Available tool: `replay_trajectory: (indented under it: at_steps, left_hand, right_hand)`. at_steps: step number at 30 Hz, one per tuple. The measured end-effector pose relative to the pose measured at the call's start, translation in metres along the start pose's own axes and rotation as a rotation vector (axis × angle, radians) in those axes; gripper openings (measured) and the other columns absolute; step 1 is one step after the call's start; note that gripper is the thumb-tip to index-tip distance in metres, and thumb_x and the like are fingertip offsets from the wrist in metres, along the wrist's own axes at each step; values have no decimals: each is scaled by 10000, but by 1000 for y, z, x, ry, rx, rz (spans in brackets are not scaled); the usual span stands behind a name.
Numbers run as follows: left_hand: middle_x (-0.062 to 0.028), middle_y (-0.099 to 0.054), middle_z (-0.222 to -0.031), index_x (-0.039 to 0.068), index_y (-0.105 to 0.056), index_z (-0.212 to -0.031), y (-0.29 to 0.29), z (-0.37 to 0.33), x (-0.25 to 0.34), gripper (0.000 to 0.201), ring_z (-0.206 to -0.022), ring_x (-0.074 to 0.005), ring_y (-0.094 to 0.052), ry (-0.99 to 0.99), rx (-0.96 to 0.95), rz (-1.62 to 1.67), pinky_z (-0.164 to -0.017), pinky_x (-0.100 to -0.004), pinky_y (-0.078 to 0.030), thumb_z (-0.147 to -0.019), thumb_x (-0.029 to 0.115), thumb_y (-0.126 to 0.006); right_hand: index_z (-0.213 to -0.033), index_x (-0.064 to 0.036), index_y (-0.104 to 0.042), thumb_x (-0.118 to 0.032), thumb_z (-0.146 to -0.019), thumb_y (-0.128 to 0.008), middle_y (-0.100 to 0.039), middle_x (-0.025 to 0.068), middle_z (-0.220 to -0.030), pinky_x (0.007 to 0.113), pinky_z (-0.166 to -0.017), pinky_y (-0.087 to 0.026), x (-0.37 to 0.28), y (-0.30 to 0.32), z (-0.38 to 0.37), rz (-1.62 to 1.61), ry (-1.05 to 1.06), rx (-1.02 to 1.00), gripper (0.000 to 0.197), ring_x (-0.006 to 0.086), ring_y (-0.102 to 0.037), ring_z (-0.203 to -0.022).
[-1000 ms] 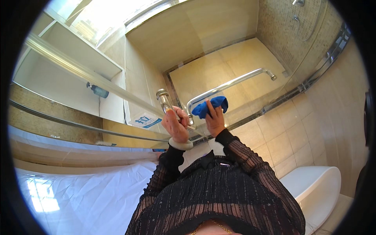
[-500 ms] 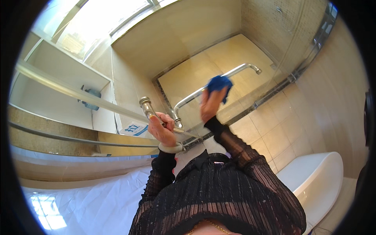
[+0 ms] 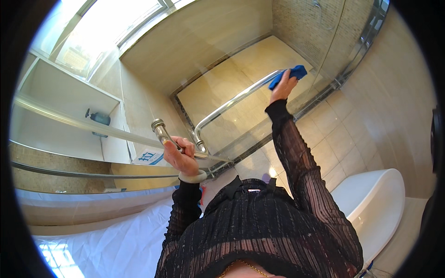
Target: The person uses a green floor squeegee to push water across the tiled bathroom floor. They then switch to a blue cloth to wipe the metal shower door handle and the side of the white bathtub.
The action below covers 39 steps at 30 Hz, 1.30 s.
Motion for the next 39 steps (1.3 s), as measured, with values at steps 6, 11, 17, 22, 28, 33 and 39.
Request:
replay_trajectory:
  at_steps: [6,11,17,22,28,33,39]
  left_hand:
    - [45,-232,-456,101,-365,-672,-10,-1,1,492,-364,-43,-184,-26,15,-44,-349,-205,-149,-856,553,-431]
    - [46,-241,-455,101,-368,-676,-6,-2,0,490,-364,-43,-191,-16,7,-29,-348,-204,-152,-857,553,-429]
    - [42,-256,-451,98,-372,-679,-4,0,0,487,-360,-44,-209,2,15,-32,-349,-205,-166,-863,545,-422]
    - [12,-342,-475,65,-412,-684,3,-1,-5,472,-364,-52,-281,6,32,21,-346,-202,-190,-881,493,-435]
    - [18,-323,-471,78,-398,-694,6,2,-3,480,-349,-53,-231,-18,12,-46,-341,-207,-169,-874,522,-422]
    - [13,-335,-482,75,-403,-716,1,-1,0,459,-358,-54,-248,18,-38,4,-343,-206,-180,-884,502,-418]
    - [10,-350,-450,52,-432,-688,9,-1,-6,450,-360,-46,-282,7,-41,30,-347,-197,-190,-911,441,-403]
  right_hand:
    - [-1113,81,-403,-190,-880,-456,-338,325,-1175,496,-989,-251,-1,-14,84,453,486,-69,361,483,-353,-1090]
    - [-1229,-12,-403,-47,-769,-587,-249,261,-1359,461,-997,-257,-35,17,157,142,523,-527,497,456,-327,-1171]
    - [-1227,34,-385,-171,-833,-554,-290,276,-1322,425,-962,-283,1,12,65,155,452,-264,475,407,-366,-1118]
    - [-897,59,-431,-334,-932,-344,-416,255,-919,457,-834,-321,-25,-1,-6,117,52,24,405,399,-414,-922]
    - [-1136,68,-440,-165,-873,-496,-244,342,-1319,494,-1014,-223,-29,-4,181,180,474,-363,356,486,-264,-1207]
    - [-1034,-28,-539,-72,-686,-604,-257,195,-1384,502,-945,-305,-15,28,214,220,820,-879,357,401,-420,-1023]
    - [-905,101,-482,-185,-819,-590,-264,314,-1330,528,-991,-227,-11,7,137,161,516,-440,317,517,-282,-1174]
Point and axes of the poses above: each hand's wrist, its own z-axis away from the middle knuckle, its own y-axis out of the back of the hand, x = y × z, the point moved 1 cm from there along -z, towards the middle knuckle
